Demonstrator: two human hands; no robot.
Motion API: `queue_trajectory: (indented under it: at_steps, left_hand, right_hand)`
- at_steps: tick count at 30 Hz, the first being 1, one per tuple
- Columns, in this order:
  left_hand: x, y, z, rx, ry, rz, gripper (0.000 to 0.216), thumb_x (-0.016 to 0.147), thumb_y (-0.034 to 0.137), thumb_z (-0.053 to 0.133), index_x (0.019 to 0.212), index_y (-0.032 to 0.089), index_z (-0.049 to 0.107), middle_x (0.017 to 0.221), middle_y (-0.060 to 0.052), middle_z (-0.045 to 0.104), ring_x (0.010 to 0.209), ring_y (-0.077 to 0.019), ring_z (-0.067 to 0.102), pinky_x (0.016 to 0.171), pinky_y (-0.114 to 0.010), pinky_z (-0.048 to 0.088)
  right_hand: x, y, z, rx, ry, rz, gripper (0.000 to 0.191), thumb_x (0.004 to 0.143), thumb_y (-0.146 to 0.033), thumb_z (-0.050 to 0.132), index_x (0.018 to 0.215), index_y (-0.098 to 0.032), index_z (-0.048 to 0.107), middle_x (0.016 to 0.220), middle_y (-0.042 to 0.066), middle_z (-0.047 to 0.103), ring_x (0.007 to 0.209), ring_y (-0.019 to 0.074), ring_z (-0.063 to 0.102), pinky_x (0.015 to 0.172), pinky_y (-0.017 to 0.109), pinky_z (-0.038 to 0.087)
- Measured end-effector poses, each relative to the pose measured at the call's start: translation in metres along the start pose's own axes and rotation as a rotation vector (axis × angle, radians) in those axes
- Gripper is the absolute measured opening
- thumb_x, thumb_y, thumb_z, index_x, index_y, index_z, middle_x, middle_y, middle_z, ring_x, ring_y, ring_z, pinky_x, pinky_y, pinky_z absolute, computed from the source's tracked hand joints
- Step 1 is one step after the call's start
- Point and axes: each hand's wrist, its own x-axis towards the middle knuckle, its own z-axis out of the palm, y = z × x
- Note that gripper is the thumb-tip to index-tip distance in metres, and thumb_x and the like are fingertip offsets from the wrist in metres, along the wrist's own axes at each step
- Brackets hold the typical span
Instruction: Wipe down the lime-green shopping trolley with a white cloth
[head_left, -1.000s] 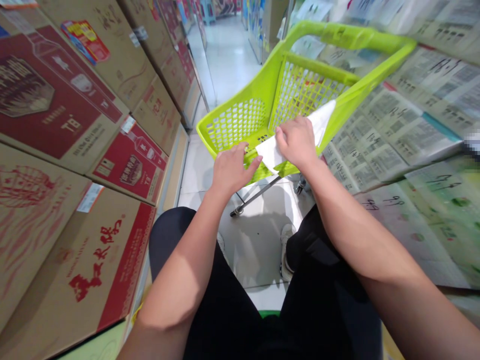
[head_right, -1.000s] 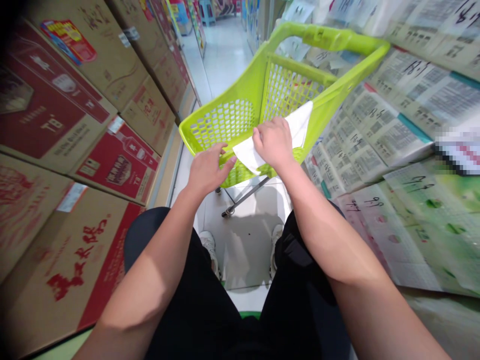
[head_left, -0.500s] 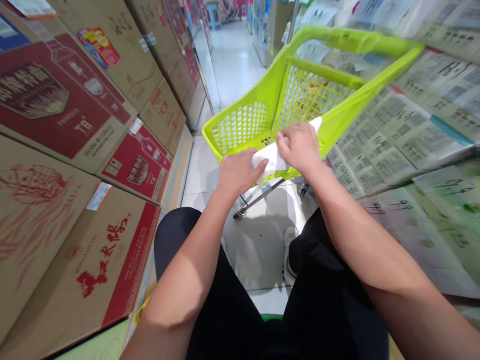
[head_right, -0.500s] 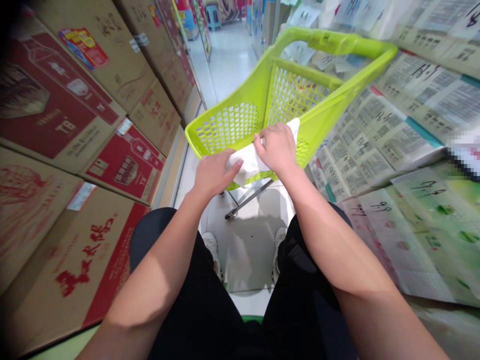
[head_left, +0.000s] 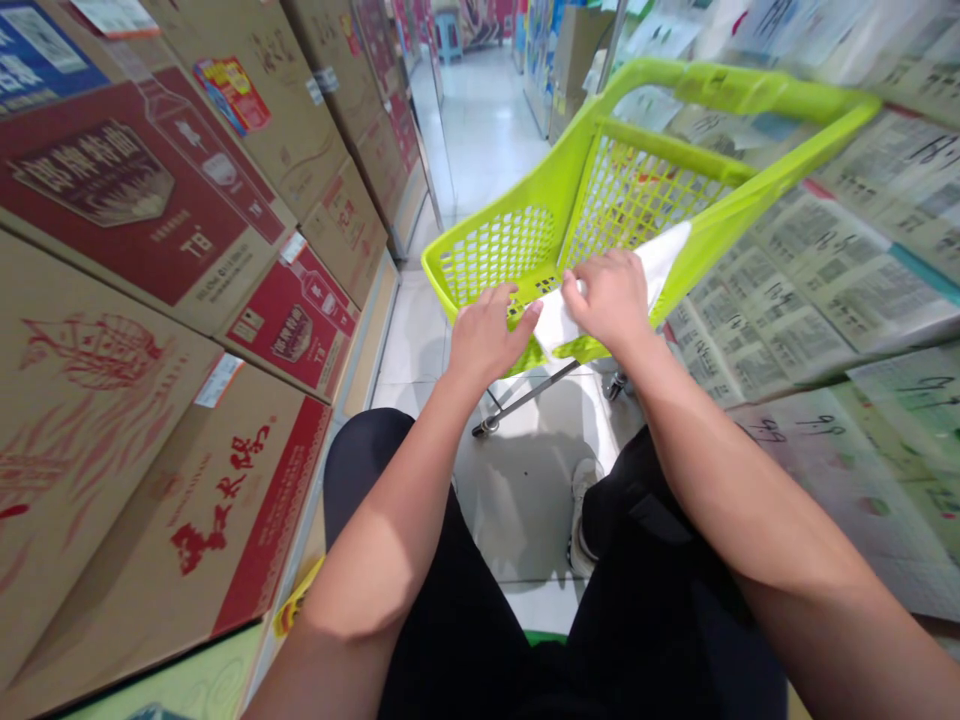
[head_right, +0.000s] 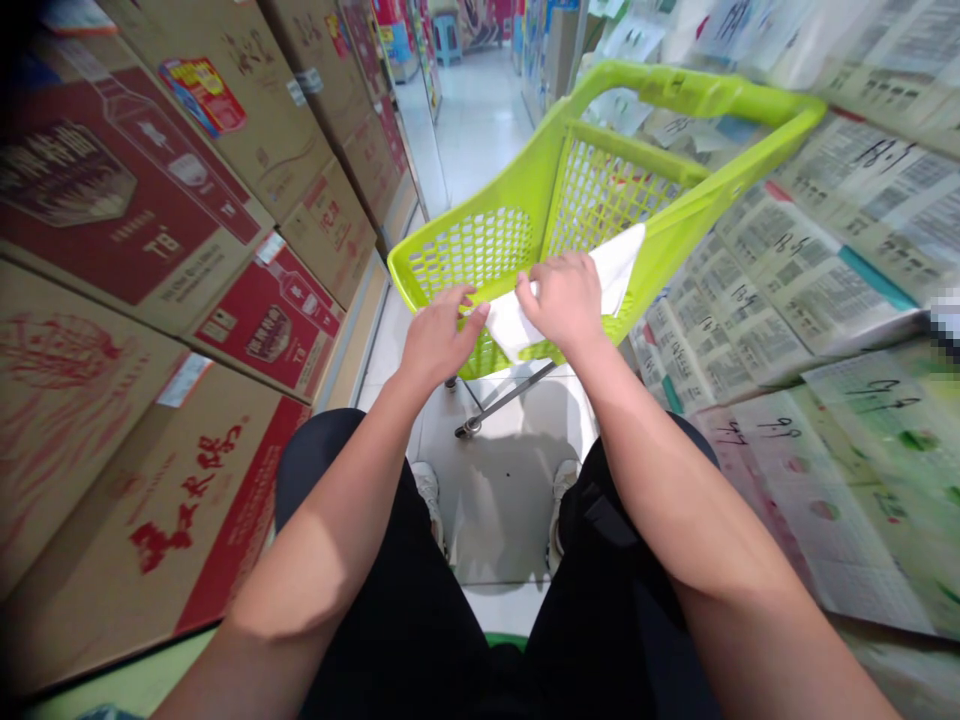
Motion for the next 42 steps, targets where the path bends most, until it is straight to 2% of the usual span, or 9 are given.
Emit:
queue_trajectory:
  at_steps: [8, 16, 21, 24, 28, 31, 34, 38, 42]
  left_hand:
    - [-0.004, 0.006, 0.0, 0.102, -0.01, 0.002, 0.062, 0.103, 0.066, 0.031, 0.138, 0.02, 0.055, 0.132, -0.011, 0.069, 0.123, -0.0272, 0.063, 0.102, -0.04, 0.045]
    - [-0.001, 0.001, 0.002, 0.135, -0.032, 0.014, 0.068, 0.102, 0.07, 0.029, 0.141, 0.02, 0.053, 0.132, -0.012, 0.068, 0.121, -0.0284, 0.063, 0.102, -0.041, 0.043]
    - [-0.003, 0.004, 0.001, 0.166, -0.055, 0.04, 0.062, 0.103, 0.066, 0.032, 0.137, 0.02, 0.056, 0.131, -0.011, 0.069, 0.122, -0.029, 0.063, 0.1, -0.042, 0.042]
    - [-0.004, 0.006, -0.001, 0.161, -0.073, 0.05, 0.06, 0.104, 0.063, 0.031, 0.133, 0.02, 0.059, 0.13, -0.012, 0.07, 0.121, -0.0293, 0.064, 0.099, -0.042, 0.042]
    - [-0.004, 0.005, -0.001, 0.158, -0.077, 0.054, 0.062, 0.103, 0.066, 0.032, 0.137, 0.02, 0.056, 0.129, -0.011, 0.071, 0.119, -0.0299, 0.065, 0.099, -0.043, 0.042]
    - [-0.004, 0.005, 0.0, 0.169, -0.081, 0.057, 0.057, 0.104, 0.063, 0.033, 0.136, 0.021, 0.056, 0.126, -0.011, 0.072, 0.118, -0.0293, 0.066, 0.098, -0.043, 0.042]
    - [-0.005, 0.006, -0.001, 0.174, -0.087, 0.051, 0.055, 0.105, 0.06, 0.032, 0.136, 0.021, 0.055, 0.127, -0.011, 0.072, 0.118, -0.0291, 0.066, 0.098, -0.043, 0.042]
    - [-0.005, 0.008, -0.003, 0.177, -0.097, 0.051, 0.052, 0.106, 0.056, 0.028, 0.134, 0.021, 0.054, 0.123, -0.011, 0.073, 0.114, -0.0289, 0.067, 0.095, -0.042, 0.042]
    - [-0.006, 0.008, -0.003, 0.19, -0.108, 0.058, 0.049, 0.107, 0.053, 0.028, 0.134, 0.022, 0.055, 0.122, -0.01, 0.074, 0.112, -0.0287, 0.068, 0.093, -0.042, 0.042]
  right_hand:
    - [-0.02, -0.055, 0.0, 0.094, -0.07, -0.22, 0.032, 0.102, -0.033, 0.037, 0.099, -0.022, 0.068, 0.097, 0.012, 0.066, 0.096, 0.0313, 0.053, 0.092, 0.048, 0.04]
    - [0.004, 0.022, -0.004, 0.043, 0.06, 0.04, 0.033, 0.098, -0.025, 0.037, 0.089, -0.02, 0.068, 0.084, 0.015, 0.065, 0.094, 0.0347, 0.055, 0.094, 0.055, 0.04]
    - [-0.009, -0.021, -0.008, 0.187, -0.038, -0.131, 0.028, 0.092, -0.021, 0.043, 0.101, -0.021, 0.069, 0.106, 0.014, 0.07, 0.108, 0.0342, 0.057, 0.109, 0.056, 0.034]
    - [-0.013, -0.039, -0.01, 0.267, -0.147, -0.266, 0.029, 0.089, -0.021, 0.045, 0.105, -0.022, 0.07, 0.11, 0.012, 0.072, 0.107, 0.0321, 0.059, 0.105, 0.051, 0.04]
    - [-0.004, -0.006, -0.011, 0.125, -0.11, -0.112, 0.03, 0.095, -0.028, 0.042, 0.088, -0.021, 0.07, 0.09, 0.014, 0.07, 0.094, 0.033, 0.059, 0.095, 0.052, 0.043]
    - [0.0, 0.019, -0.009, 0.057, 0.001, -0.013, 0.036, 0.099, -0.036, 0.041, 0.086, -0.021, 0.071, 0.091, 0.015, 0.069, 0.099, 0.0346, 0.059, 0.1, 0.058, 0.04]
    - [-0.003, 0.013, -0.003, 0.047, 0.08, -0.014, 0.038, 0.101, -0.04, 0.041, 0.091, -0.022, 0.073, 0.107, 0.016, 0.07, 0.113, 0.0364, 0.056, 0.111, 0.066, 0.031]
    - [-0.008, -0.013, 0.002, 0.118, 0.03, -0.118, 0.038, 0.102, -0.04, 0.043, 0.092, -0.023, 0.075, 0.122, 0.014, 0.068, 0.123, 0.0352, 0.055, 0.12, 0.065, 0.025]
    - [-0.002, 0.004, -0.003, 0.118, 0.026, -0.062, 0.04, 0.101, -0.044, 0.043, 0.091, -0.022, 0.075, 0.118, 0.015, 0.071, 0.121, 0.0366, 0.056, 0.117, 0.065, 0.028]
